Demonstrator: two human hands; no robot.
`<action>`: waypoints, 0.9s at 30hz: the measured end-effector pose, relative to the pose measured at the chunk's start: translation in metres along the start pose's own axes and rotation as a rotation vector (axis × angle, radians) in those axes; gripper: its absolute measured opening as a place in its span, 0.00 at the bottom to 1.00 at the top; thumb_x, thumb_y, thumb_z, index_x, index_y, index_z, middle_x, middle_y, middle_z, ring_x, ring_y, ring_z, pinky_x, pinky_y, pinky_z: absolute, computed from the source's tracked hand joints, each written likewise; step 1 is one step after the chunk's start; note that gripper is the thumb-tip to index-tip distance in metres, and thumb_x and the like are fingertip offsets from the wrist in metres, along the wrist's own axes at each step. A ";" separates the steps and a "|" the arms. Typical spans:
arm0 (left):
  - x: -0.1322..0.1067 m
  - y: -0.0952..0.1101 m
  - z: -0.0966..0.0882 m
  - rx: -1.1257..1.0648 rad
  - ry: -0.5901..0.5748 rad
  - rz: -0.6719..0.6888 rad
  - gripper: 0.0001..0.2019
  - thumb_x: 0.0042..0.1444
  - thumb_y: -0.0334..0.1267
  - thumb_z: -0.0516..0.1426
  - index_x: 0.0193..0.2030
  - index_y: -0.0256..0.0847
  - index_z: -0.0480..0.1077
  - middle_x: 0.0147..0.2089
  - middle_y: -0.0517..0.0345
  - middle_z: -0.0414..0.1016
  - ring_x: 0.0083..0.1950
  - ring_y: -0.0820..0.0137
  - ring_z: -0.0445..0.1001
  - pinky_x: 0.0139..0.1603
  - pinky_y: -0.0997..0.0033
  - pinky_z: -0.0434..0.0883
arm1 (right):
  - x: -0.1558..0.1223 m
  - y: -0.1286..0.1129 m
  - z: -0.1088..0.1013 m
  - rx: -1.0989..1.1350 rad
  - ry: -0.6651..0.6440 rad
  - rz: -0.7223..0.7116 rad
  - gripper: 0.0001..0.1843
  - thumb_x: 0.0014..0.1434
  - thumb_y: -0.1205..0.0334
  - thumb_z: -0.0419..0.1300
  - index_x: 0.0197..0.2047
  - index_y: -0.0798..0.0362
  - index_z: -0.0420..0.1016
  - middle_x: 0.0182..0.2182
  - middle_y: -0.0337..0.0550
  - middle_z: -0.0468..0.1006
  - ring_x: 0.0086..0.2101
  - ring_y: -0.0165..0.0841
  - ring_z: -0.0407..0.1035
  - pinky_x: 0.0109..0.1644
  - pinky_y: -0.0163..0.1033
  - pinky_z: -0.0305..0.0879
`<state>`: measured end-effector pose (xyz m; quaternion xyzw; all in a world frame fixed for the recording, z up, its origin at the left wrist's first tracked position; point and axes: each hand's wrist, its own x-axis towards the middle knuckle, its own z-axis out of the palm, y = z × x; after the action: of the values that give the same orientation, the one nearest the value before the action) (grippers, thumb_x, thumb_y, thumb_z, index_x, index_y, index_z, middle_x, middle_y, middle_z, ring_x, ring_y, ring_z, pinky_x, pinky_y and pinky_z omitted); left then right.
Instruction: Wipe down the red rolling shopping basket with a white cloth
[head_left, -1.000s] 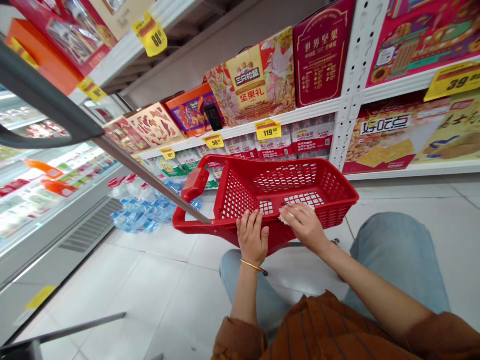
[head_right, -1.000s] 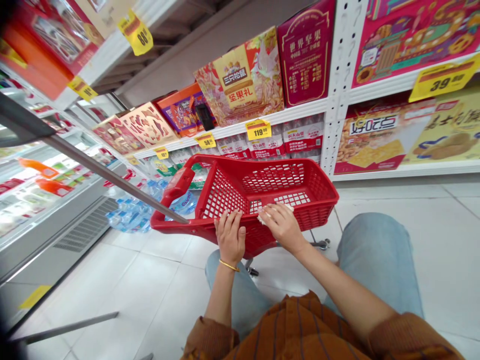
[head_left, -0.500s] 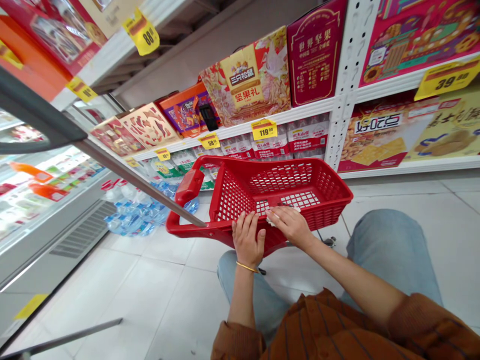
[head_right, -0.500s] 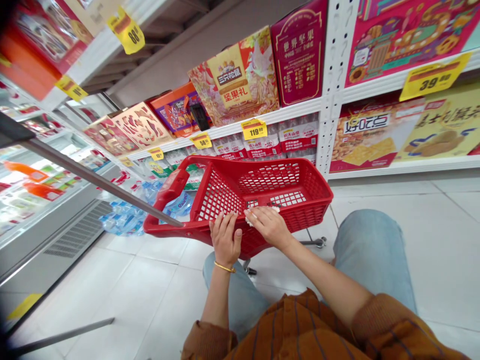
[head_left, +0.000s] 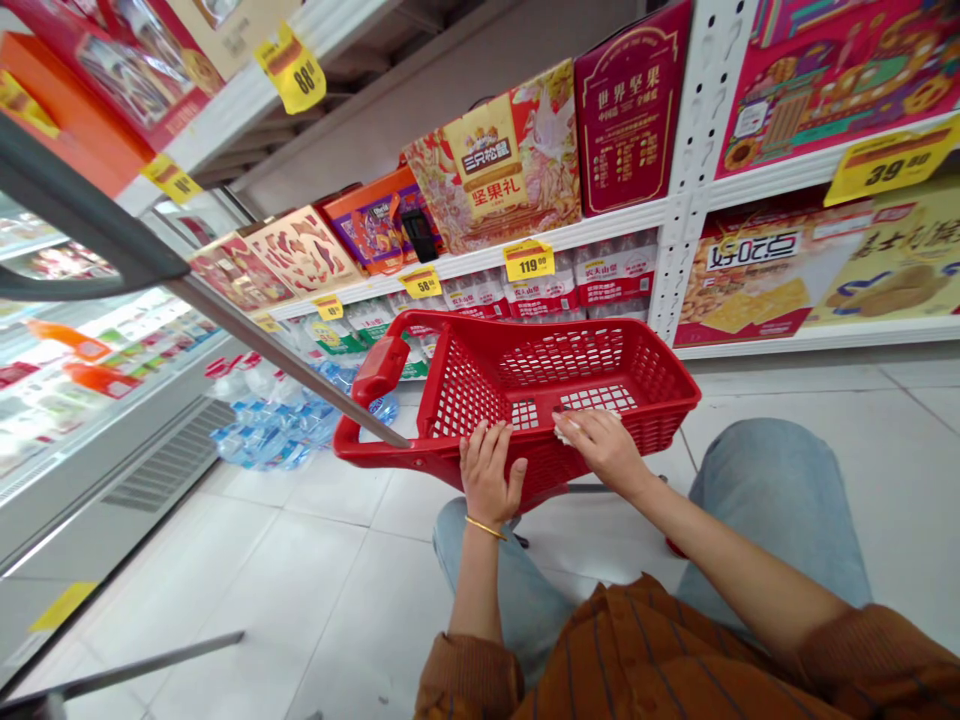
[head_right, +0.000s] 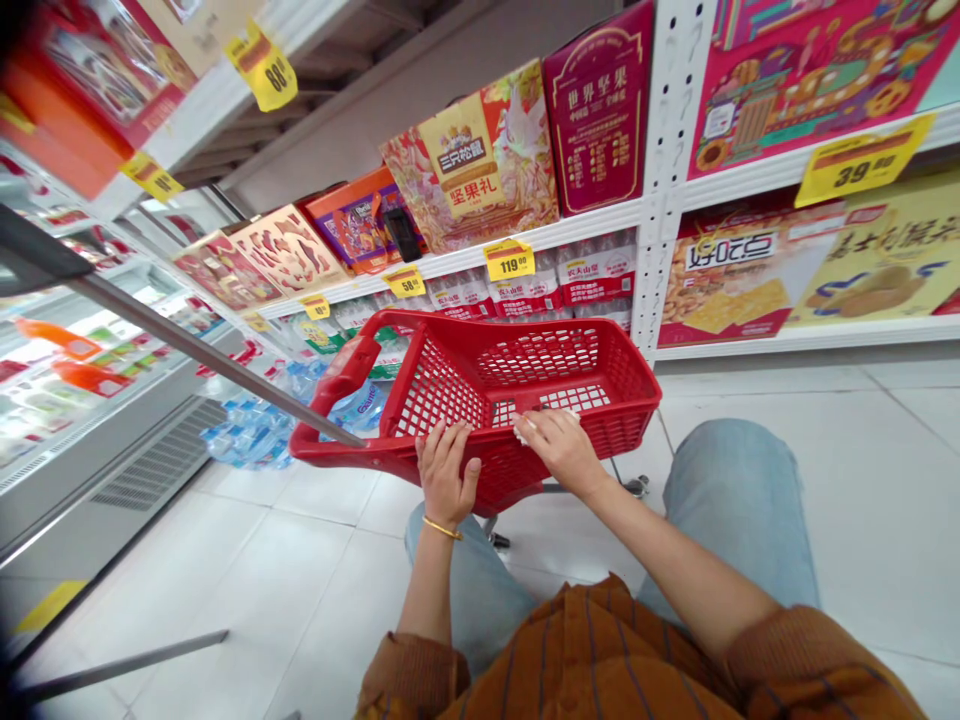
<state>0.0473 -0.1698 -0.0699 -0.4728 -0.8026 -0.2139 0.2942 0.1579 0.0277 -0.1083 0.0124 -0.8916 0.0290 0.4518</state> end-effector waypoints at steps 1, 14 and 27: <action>0.000 -0.001 -0.001 -0.003 0.008 0.000 0.24 0.66 0.47 0.44 0.58 0.39 0.70 0.57 0.49 0.75 0.67 0.60 0.62 0.72 0.55 0.46 | 0.001 -0.002 0.000 -0.008 -0.001 0.001 0.22 0.65 0.70 0.53 0.62 0.54 0.67 0.47 0.52 0.78 0.46 0.39 0.69 0.51 0.46 0.67; 0.009 0.038 0.021 0.130 -0.093 0.097 0.33 0.67 0.54 0.38 0.67 0.31 0.58 0.68 0.46 0.62 0.72 0.58 0.54 0.72 0.59 0.44 | 0.006 -0.019 0.007 -0.059 -0.011 -0.005 0.19 0.65 0.69 0.53 0.59 0.59 0.70 0.51 0.56 0.76 0.51 0.41 0.68 0.54 0.46 0.66; 0.010 0.031 0.032 0.019 -0.099 0.091 0.24 0.69 0.47 0.41 0.62 0.38 0.65 0.61 0.51 0.72 0.66 0.62 0.64 0.69 0.60 0.53 | -0.001 0.002 0.011 -0.108 0.023 -0.080 0.20 0.66 0.69 0.52 0.60 0.57 0.69 0.49 0.52 0.78 0.48 0.39 0.70 0.53 0.44 0.66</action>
<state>0.0622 -0.1295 -0.0845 -0.5159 -0.7958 -0.1693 0.2680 0.1494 0.0290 -0.1158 0.0234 -0.8854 -0.0369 0.4627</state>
